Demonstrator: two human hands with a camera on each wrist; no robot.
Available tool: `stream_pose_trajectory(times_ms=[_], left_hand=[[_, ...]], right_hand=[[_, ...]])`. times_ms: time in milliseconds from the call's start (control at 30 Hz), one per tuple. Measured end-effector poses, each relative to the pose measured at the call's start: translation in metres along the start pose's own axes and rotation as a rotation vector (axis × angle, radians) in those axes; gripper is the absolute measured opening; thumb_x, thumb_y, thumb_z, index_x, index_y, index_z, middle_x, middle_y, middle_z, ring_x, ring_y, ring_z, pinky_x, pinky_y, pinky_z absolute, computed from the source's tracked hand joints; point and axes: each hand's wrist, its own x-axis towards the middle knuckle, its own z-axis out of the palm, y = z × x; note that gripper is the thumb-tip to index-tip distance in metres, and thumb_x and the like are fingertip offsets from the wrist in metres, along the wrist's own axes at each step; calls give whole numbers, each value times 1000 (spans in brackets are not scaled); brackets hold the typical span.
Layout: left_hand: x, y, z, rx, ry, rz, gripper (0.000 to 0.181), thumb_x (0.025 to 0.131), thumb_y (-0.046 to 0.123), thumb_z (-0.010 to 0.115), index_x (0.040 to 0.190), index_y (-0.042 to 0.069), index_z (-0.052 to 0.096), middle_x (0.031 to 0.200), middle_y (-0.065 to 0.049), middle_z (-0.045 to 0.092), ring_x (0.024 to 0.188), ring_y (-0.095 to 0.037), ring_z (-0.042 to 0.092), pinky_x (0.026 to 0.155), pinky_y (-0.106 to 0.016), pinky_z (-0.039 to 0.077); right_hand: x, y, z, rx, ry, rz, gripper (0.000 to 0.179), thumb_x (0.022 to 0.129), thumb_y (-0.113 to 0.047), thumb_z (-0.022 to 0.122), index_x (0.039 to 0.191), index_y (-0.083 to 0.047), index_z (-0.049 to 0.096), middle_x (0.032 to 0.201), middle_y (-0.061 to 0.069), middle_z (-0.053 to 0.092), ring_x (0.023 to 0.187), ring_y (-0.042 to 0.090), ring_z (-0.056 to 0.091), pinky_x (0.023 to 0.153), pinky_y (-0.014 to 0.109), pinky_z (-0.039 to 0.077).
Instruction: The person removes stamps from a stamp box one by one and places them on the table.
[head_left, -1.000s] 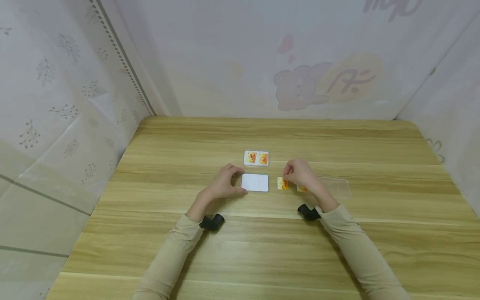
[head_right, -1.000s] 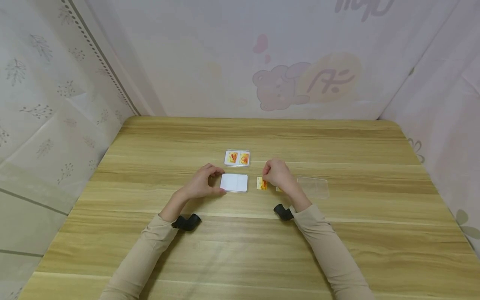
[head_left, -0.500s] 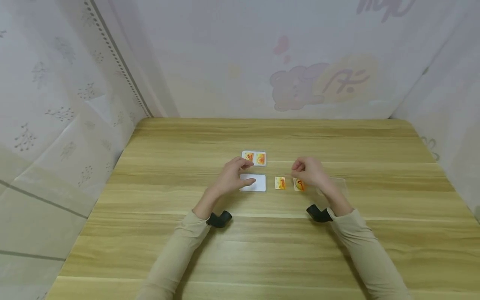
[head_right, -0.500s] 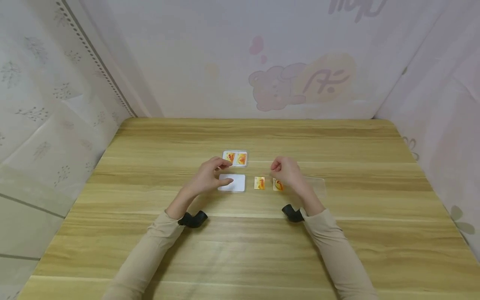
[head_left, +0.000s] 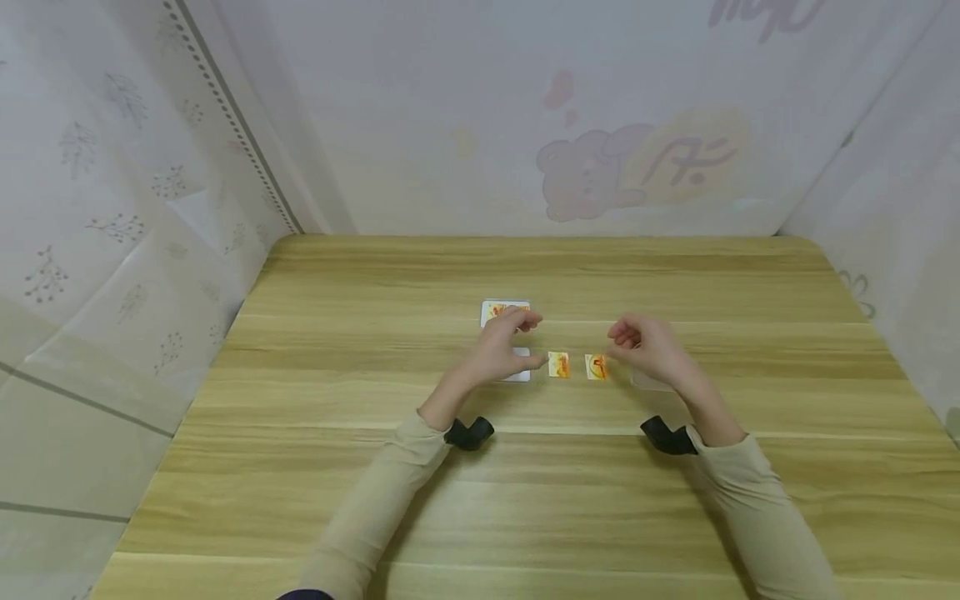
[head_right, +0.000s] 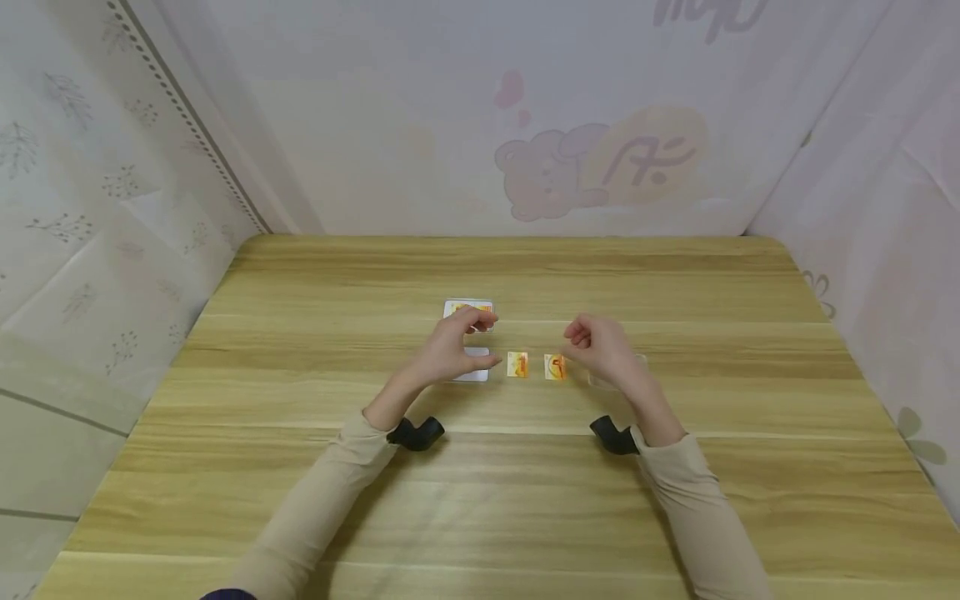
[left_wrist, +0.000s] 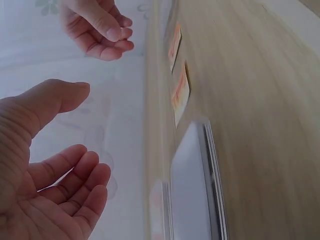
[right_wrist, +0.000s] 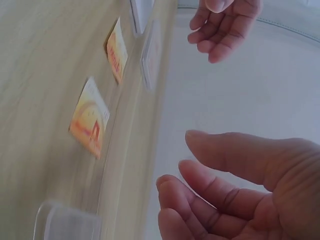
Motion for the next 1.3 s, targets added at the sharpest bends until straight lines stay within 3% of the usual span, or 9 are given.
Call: stream_pose_trajectory(times_ms=[200,400,667,967,1300], left_hand=[[13,10,17,19,-37,34,57,76,11,77,122,-10,52,117,-22,55,107,-30,49,93,-40,42],[24,19,34,48,-92,19,60,76,15,77,126,-6,50,122,-16,53,112,-26,47,95,-32,41],[39,33,55,123,-166,7,64,76,23,78,127,-3,51,125,-12,52,115,-24,48,97,-27,40],[57,46,81,276,-267,19,66,77,27,77,129,-2,49,128,-12,52,120,-22,46,101,-22,35],[69,51,110,482,-312,-53,71,77,35,76,134,3,46,129,-7,50,118,-17,47,97,-19,38]], right_hand=[[-15,7,-9,-9,-11,17,24,83,-2,67,102,11,58,91,18,61,83,26,57,75,35,49],[-29,15,-15,7,-16,43,35,87,-7,65,114,13,55,108,28,58,95,36,56,86,50,46],[-44,29,-22,-71,20,24,42,81,-2,69,116,15,53,112,32,56,99,43,53,86,55,45],[-55,48,-25,-142,32,9,47,76,-1,73,115,15,52,111,32,55,101,46,51,85,58,44],[-60,59,-25,-171,32,71,55,75,-3,75,120,15,49,115,34,52,104,49,49,85,58,42]])
